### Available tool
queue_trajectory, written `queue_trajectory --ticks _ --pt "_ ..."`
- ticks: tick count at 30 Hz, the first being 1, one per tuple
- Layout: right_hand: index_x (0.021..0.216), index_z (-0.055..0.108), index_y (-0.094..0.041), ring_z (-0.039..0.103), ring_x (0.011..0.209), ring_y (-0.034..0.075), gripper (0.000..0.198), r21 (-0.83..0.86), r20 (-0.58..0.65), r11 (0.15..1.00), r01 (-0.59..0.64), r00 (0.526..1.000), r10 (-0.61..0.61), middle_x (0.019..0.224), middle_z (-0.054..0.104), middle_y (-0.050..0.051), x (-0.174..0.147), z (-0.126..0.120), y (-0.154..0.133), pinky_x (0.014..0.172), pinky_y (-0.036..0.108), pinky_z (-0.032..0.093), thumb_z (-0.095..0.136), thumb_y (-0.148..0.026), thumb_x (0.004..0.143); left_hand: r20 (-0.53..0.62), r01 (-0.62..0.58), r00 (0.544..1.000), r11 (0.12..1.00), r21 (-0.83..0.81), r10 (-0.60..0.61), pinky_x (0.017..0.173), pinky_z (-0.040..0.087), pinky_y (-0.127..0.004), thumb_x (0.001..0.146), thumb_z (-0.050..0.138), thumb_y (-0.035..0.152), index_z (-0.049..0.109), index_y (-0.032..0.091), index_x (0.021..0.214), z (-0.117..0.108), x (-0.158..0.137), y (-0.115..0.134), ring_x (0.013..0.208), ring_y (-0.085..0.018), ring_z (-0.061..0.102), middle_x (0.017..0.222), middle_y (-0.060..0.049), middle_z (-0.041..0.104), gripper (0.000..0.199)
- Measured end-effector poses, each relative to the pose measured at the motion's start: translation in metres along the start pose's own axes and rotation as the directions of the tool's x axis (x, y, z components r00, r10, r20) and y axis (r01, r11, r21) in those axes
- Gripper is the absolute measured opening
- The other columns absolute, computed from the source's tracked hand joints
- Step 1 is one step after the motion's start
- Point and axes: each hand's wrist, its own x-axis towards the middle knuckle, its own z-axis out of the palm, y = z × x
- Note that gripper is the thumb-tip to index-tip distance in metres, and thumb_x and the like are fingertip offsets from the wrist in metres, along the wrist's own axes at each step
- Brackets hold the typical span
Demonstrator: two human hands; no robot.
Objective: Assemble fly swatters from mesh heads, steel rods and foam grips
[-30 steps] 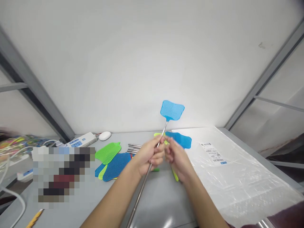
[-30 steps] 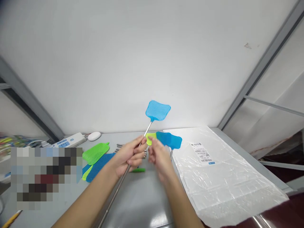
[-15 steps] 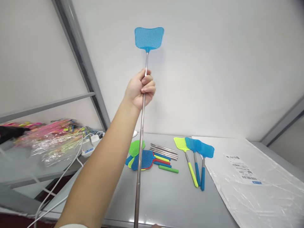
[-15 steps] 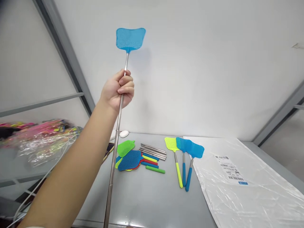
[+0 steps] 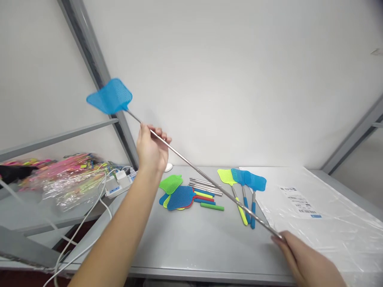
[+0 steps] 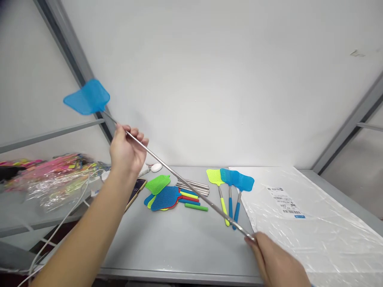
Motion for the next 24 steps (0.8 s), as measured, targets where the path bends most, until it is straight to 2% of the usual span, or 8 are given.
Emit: queue_trajectory --ticks 1,3,6,12,15,18,21,24 --pt "0.073 0.048 -0.029 0.062 0.054 0.023 0.032 -0.126 -0.100 0.992 0.023 0.994 -0.036 0.063 0.063 0.001 0.011 -0.007 0.001 0.048 0.030 0.037 0.038 -0.053 0.092 -0.022 -0.022 0.999 0.999 0.032 0.023 0.052 0.044 -0.019 0.094 0.050 0.038 0.051 0.020 0.072 -0.009 -0.013 -0.012 0.051 -0.008 0.050 0.061 0.004 0.051 0.029" --pt "0.072 0.043 -0.027 0.059 0.050 0.021 0.033 -0.304 -0.164 0.946 0.113 0.972 -0.169 0.060 0.060 -0.001 0.034 -0.015 -0.004 0.044 0.028 0.030 0.036 -0.050 0.094 -0.065 0.029 0.998 0.993 0.116 -0.022 0.061 0.047 -0.019 0.088 0.059 0.040 0.055 0.019 0.076 -0.026 -0.042 -0.037 0.064 -0.009 0.055 0.075 0.001 0.058 0.024" --pt "0.073 0.043 -0.025 0.057 0.050 0.018 0.032 -0.445 -0.182 0.872 0.206 0.932 -0.313 0.061 0.058 -0.001 0.069 -0.015 -0.025 0.045 0.027 0.022 0.035 -0.043 0.098 -0.027 0.238 0.971 0.941 0.242 -0.238 0.066 0.046 -0.017 0.087 0.061 0.042 0.060 0.021 0.084 -0.040 -0.089 -0.074 0.073 -0.007 0.054 0.091 0.001 0.060 0.022" --pt "0.076 0.051 -0.021 0.052 0.057 0.015 0.028 -0.511 -0.162 0.762 0.398 0.825 -0.541 0.065 0.058 0.001 0.118 0.003 -0.069 0.050 0.029 0.018 0.036 -0.026 0.099 0.071 0.473 0.849 0.814 0.338 -0.523 0.058 0.045 -0.021 0.084 0.063 0.046 0.070 0.015 0.088 -0.037 -0.157 -0.124 0.062 -0.011 0.052 0.068 -0.002 0.056 0.032" --pt "0.075 0.053 -0.020 0.052 0.060 0.015 0.029 -0.484 -0.118 0.731 0.480 0.792 -0.599 0.067 0.057 0.002 0.133 0.010 -0.076 0.052 0.029 0.021 0.036 -0.020 0.098 0.149 0.535 0.777 0.766 0.356 -0.611 0.061 0.045 -0.021 0.084 0.062 0.046 0.071 0.015 0.091 -0.035 -0.160 -0.132 0.069 -0.012 0.052 0.073 -0.003 0.057 0.033" --pt "0.083 0.057 -0.020 0.054 0.065 0.016 0.028 -0.463 -0.083 0.723 0.513 0.787 -0.612 0.071 0.059 0.002 0.142 0.012 -0.068 0.053 0.028 0.025 0.037 -0.029 0.100 0.154 0.584 0.745 0.746 0.319 -0.649 0.062 0.046 -0.021 0.082 0.065 0.046 0.071 0.015 0.092 -0.042 -0.145 -0.130 0.069 -0.013 0.054 0.072 -0.003 0.058 0.033" --pt "0.093 0.059 -0.021 0.056 0.069 0.017 0.028 -0.468 -0.059 0.736 0.489 0.814 -0.579 0.078 0.062 0.003 0.145 0.009 -0.045 0.055 0.028 0.028 0.035 -0.034 0.101 0.035 0.621 0.771 0.763 0.181 -0.636 0.060 0.048 -0.023 0.080 0.069 0.041 0.069 0.014 0.094 -0.060 -0.122 -0.124 0.062 -0.012 0.055 0.072 -0.003 0.060 0.031" --pt "0.094 0.060 -0.022 0.056 0.069 0.018 0.030 -0.486 -0.047 0.765 0.423 0.861 -0.506 0.081 0.064 0.004 0.145 0.001 -0.012 0.059 0.030 0.033 0.036 -0.038 0.100 -0.114 0.559 0.828 0.824 0.094 -0.549 0.066 0.050 -0.025 0.083 0.068 0.033 0.066 0.016 0.096 -0.084 -0.094 -0.118 0.068 -0.011 0.060 0.089 -0.004 0.065 0.021"
